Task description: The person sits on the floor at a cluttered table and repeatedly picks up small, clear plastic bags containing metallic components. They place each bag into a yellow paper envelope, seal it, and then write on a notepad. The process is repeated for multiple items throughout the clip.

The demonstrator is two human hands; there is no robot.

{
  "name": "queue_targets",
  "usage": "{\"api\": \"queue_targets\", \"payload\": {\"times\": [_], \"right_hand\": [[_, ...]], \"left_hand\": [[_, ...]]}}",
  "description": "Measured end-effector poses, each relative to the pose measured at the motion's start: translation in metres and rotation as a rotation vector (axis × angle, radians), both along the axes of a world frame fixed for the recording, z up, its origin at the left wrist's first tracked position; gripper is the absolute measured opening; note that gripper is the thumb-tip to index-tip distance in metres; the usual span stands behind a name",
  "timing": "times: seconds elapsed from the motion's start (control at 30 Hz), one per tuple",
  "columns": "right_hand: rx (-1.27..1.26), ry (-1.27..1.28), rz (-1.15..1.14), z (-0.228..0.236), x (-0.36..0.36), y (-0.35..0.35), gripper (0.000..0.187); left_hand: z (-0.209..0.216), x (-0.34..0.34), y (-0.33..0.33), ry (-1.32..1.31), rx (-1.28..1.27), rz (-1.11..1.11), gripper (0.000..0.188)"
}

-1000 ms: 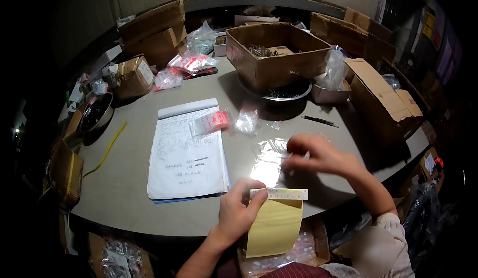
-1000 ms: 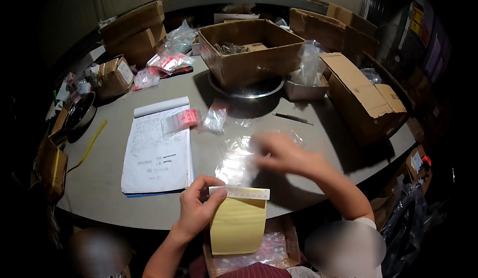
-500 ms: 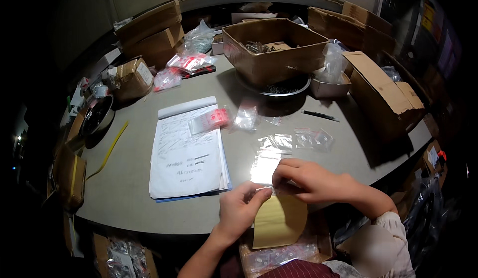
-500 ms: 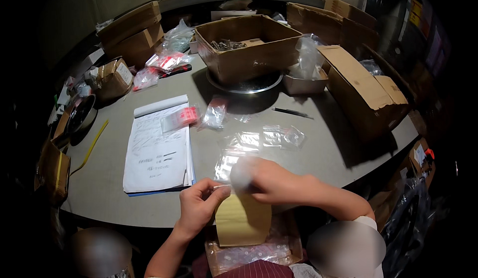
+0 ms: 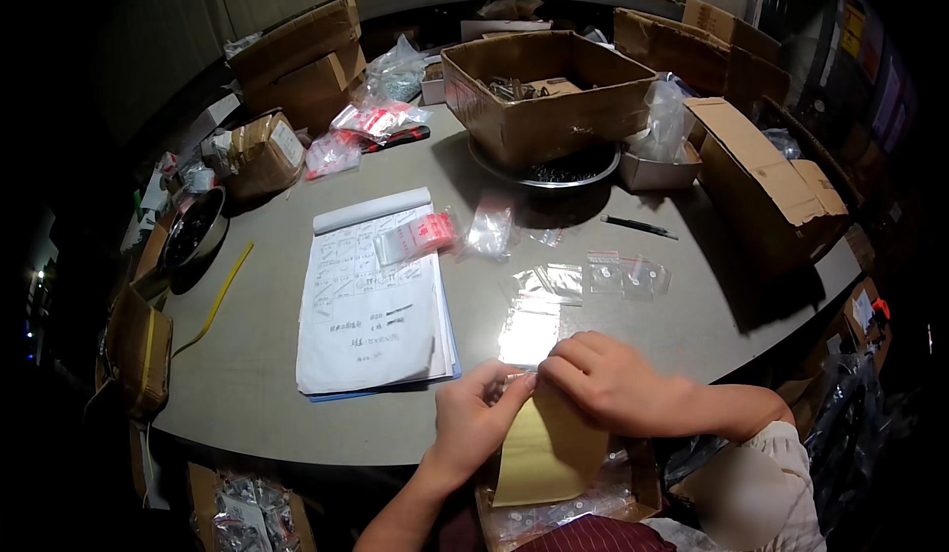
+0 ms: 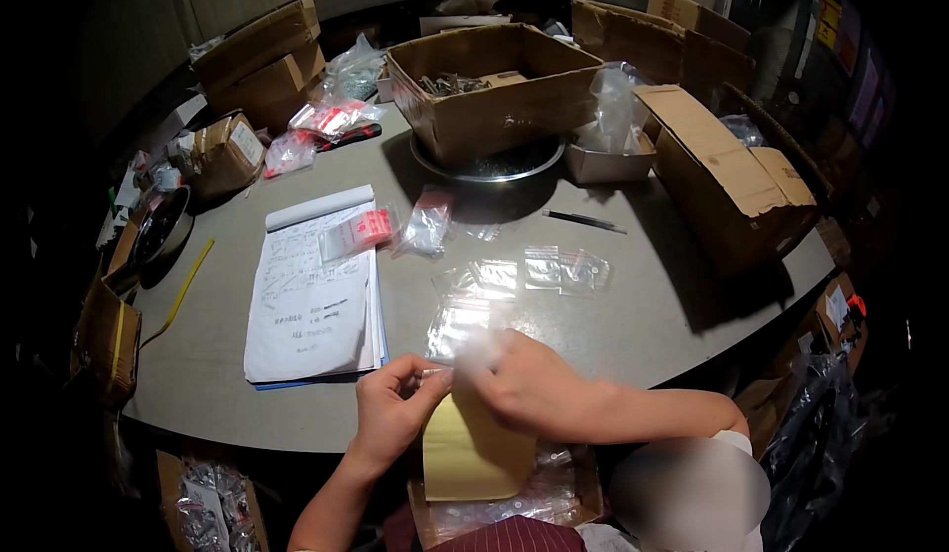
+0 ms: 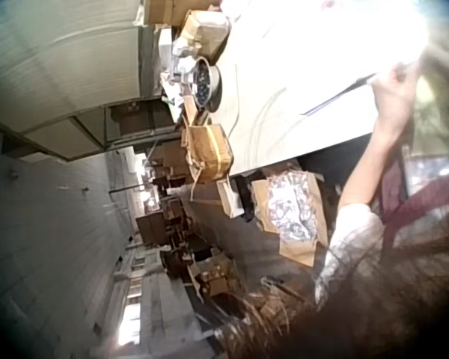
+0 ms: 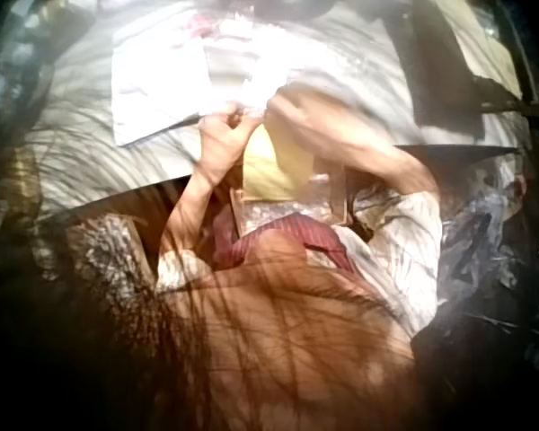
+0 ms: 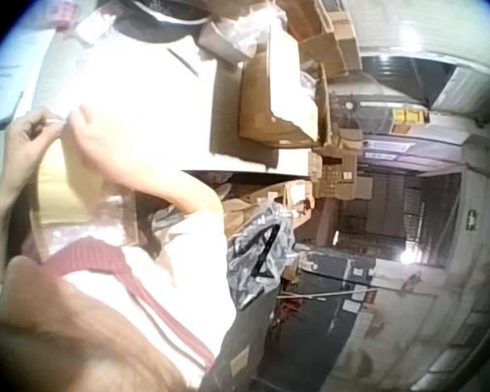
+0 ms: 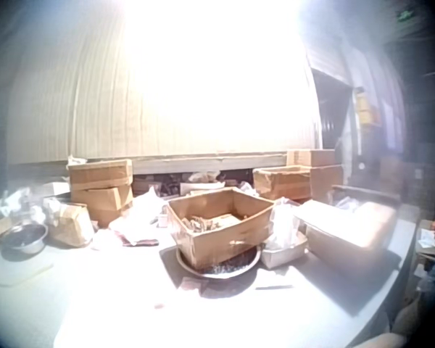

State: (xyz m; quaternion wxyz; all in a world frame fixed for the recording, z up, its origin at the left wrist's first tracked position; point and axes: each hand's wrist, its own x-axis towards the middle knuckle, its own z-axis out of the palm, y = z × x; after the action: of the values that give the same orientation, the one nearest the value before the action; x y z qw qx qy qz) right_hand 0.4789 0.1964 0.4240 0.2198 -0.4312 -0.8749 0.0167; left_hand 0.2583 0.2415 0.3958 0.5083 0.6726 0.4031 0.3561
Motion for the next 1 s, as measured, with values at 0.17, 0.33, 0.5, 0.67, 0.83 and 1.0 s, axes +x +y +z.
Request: {"api": "queue_targets", "payload": {"times": [0.17,0.33,0.5,0.67,0.83,1.0], "right_hand": [[-0.291,0.249,-0.019,0.02,0.015,0.015,0.028],[-0.696,0.311,-0.283,0.012,0.083,0.105,0.027],[-0.548,0.041,-0.363,0.005,0.078,0.122,0.03],[-0.408,-0.203,-0.564,0.021,0.074,0.118,0.034],[-0.605,0.481,-0.217,0.003,0.05,0.135,0.022],[-0.378,0.237,-0.225,-0.009,0.03,0.14,0.02]], "left_hand": [[0.007,-0.001,0.002,0.085,-0.013,0.01,0.02],[0.002,0.005,0.003,0.02,-0.038,-0.005,0.024],[-0.003,0.001,0.004,-0.03,-0.059,-0.002,0.025],[-0.004,0.002,0.003,-0.054,-0.074,-0.043,0.024],[-0.007,0.002,0.002,-0.066,-0.022,-0.043,0.023],[-0.013,-0.002,0.007,-0.033,0.013,-0.078,0.025]]}}
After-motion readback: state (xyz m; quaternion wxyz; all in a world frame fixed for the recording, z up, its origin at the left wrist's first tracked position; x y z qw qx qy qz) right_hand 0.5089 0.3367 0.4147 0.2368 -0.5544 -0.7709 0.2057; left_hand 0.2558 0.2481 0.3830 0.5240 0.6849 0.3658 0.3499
